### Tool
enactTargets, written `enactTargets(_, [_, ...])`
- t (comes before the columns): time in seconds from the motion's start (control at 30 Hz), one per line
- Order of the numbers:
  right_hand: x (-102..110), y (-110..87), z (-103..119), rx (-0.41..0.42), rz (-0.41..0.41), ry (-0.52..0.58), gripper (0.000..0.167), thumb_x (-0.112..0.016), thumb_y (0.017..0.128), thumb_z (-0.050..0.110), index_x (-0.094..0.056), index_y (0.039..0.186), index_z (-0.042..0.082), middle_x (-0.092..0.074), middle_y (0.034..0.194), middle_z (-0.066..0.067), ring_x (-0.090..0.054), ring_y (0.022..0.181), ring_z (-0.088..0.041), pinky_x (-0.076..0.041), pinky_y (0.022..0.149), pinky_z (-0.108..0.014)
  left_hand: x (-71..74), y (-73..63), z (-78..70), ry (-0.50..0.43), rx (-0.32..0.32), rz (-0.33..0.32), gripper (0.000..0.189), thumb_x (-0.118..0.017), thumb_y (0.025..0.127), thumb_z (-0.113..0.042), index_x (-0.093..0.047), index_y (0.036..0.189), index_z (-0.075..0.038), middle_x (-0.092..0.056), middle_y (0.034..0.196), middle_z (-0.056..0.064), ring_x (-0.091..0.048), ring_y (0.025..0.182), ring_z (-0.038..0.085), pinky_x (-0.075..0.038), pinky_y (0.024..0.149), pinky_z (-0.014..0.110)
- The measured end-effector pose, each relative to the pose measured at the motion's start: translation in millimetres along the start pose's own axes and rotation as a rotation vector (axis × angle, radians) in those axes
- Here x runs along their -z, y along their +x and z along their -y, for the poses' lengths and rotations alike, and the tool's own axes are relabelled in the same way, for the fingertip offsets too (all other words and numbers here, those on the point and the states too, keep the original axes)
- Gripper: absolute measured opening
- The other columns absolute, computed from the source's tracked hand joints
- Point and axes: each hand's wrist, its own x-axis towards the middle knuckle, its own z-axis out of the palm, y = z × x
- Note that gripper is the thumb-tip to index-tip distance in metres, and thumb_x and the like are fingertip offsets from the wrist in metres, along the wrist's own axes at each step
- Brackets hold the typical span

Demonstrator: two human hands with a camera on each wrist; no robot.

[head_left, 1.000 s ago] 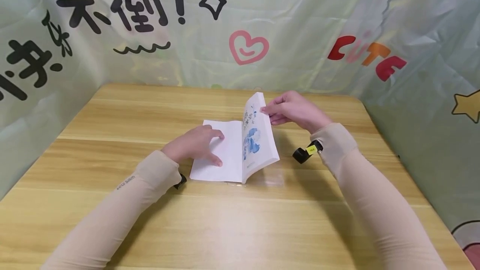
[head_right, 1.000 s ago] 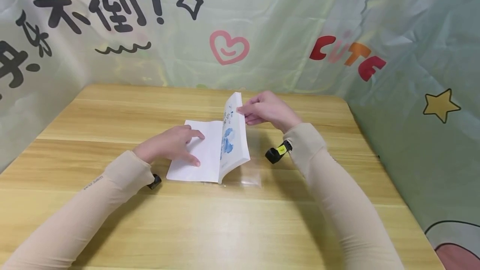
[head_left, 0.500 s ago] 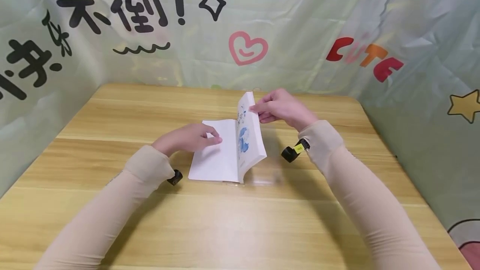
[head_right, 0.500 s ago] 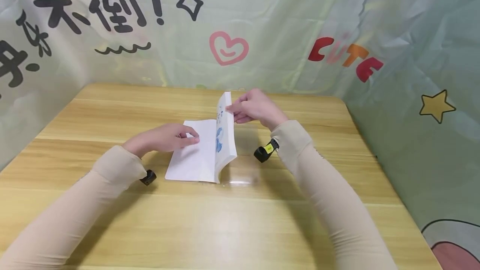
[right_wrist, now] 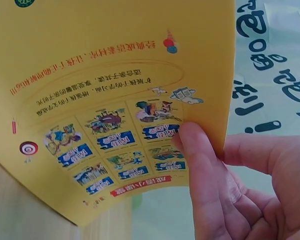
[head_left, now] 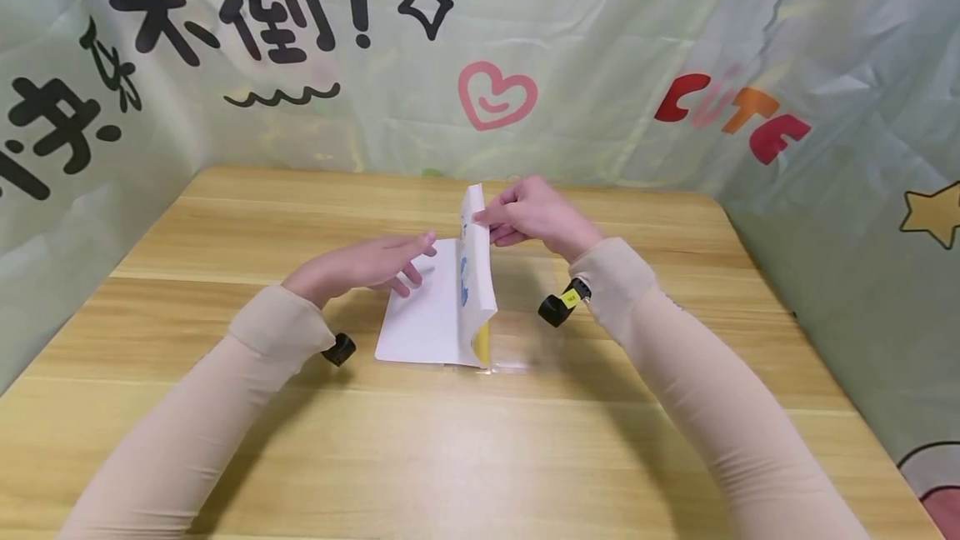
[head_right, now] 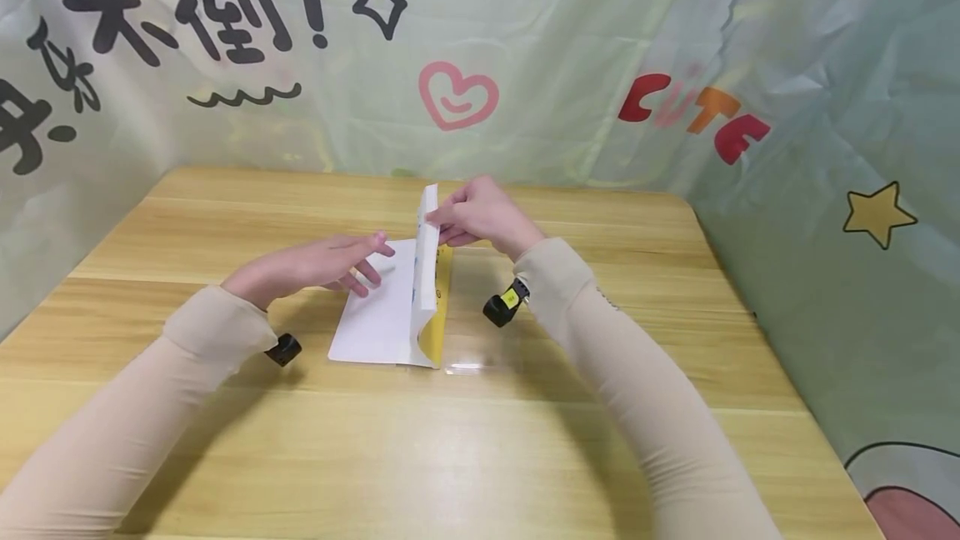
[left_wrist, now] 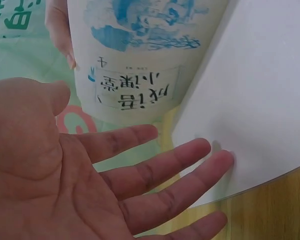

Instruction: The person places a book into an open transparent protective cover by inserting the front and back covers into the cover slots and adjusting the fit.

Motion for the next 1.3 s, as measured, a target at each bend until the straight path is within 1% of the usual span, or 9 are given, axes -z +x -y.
enactTargets(0.13, [-6.6,3.7,0.7,0.001,0.001,-0.008,0.021,-0.079,0.097,0.015,-0.080,0.106,-0.004,-0.078,0.086,-0.005,-0.077,0.077,-0.016,-0.067,0.078,-0.030,1.6,-1.3,0.4,-0.033,-0.005,0.009,0.080,-0.025,0.109,-0.072,-0.037,0.165,-0.016,-0.062,0.147,0.020,-0.072,0.124,0.036,-0.045,0.117,0.063])
enactTargets(0.23, [-12.7,7.1,1.4,0.002,-0.001,-0.015,0.020,-0.080,0.097,0.015,-0.080,0.105,-0.003,-0.078,0.085,-0.004,-0.077,0.076,-0.015,-0.067,0.078,-0.030,2.3,-2.6,1.6,-0.046,-0.007,0.006,0.081,-0.025,0.109,-0.074,-0.036,0.165,-0.016,-0.062,0.146,0.016,-0.070,0.126,0.036,-0.049,0.112,0.059])
enactTargets(0.37, [-22.4,11.1,2.9,0.004,-0.009,-0.006,0.020,-0.080,0.096,0.014,-0.081,0.105,-0.003,-0.080,0.084,-0.006,-0.081,0.085,-0.025,-0.067,0.076,-0.031,3.0,-4.8,3.3,-0.043,-0.016,-0.004,0.079,-0.026,0.109,-0.074,-0.038,0.162,-0.016,-0.066,0.143,0.012,-0.068,0.128,0.035,-0.052,0.107,0.054])
enactTargets(0.53, [-32.5,13.7,3.0,-0.004,-0.019,-0.002,0.018,-0.079,0.097,0.012,-0.080,0.106,-0.004,-0.080,0.083,-0.008,-0.080,0.102,-0.041,-0.066,0.089,-0.043,2.6,-3.4,5.8,-0.041,-0.037,0.010,0.075,-0.029,0.110,-0.070,-0.036,0.164,-0.018,-0.069,0.142,0.007,-0.069,0.132,0.035,-0.049,0.111,0.058])
enactTargets(0.6, [-36.0,15.5,2.1,-0.001,-0.020,-0.010,0.018,-0.079,0.097,0.012,-0.080,0.105,-0.004,-0.080,0.084,-0.010,-0.079,0.102,-0.041,-0.064,0.094,-0.047,2.2,-3.1,6.1,-0.044,-0.042,0.018,0.072,-0.029,0.112,-0.067,-0.035,0.164,-0.017,-0.069,0.140,0.008,-0.070,0.129,0.034,-0.050,0.109,0.056])
enactTargets(0.73, [-43.0,18.9,0.4,-0.006,-0.031,-0.034,0.017,-0.078,0.097,0.012,-0.081,0.105,-0.004,-0.080,0.087,-0.012,-0.081,0.097,-0.036,-0.064,0.093,-0.047,0.9,-3.1,7.4,-0.038,-0.032,0.013,0.068,-0.030,0.114,-0.061,-0.039,0.160,-0.013,-0.070,0.131,0.011,-0.071,0.114,0.026,-0.053,0.099,0.047])
enactTargets(0.93, [-50.9,22.1,-0.6,-0.039,-0.029,-0.043,0.017,-0.077,0.098,0.011,-0.080,0.106,-0.004,-0.081,0.096,-0.016,-0.081,0.094,-0.031,-0.064,0.094,-0.045,0.7,-3.0,9.5,-0.017,-0.007,-0.002,0.063,-0.034,0.114,-0.060,-0.044,0.155,-0.013,-0.072,0.124,0.008,-0.063,0.102,0.026,-0.049,0.088,0.039])
enactTargets(1.1, [-55.1,22.0,-0.2,-0.037,-0.017,-0.046,0.017,-0.077,0.099,0.013,-0.081,0.106,-0.003,-0.082,0.097,-0.018,-0.082,0.095,-0.032,-0.065,0.094,-0.045,0.4,-4.1,10.2,-0.003,-0.045,-0.019,0.049,-0.042,0.115,-0.047,-0.053,0.145,-0.009,-0.072,0.119,0.010,-0.061,0.096,0.029,-0.047,0.082,0.037])
enactTargets(1.3, [-53.2,19.9,0.7,-0.042,-0.013,-0.046,0.019,-0.077,0.100,0.014,-0.080,0.109,-0.002,-0.081,0.101,-0.016,-0.081,0.098,-0.032,-0.065,0.094,-0.044,1.1,-6.5,14.7,0.039,-0.088,-0.069,0.036,-0.046,0.115,-0.025,-0.058,0.138,0.000,-0.071,0.120,0.015,-0.063,0.096,0.027,-0.051,0.084,0.035])
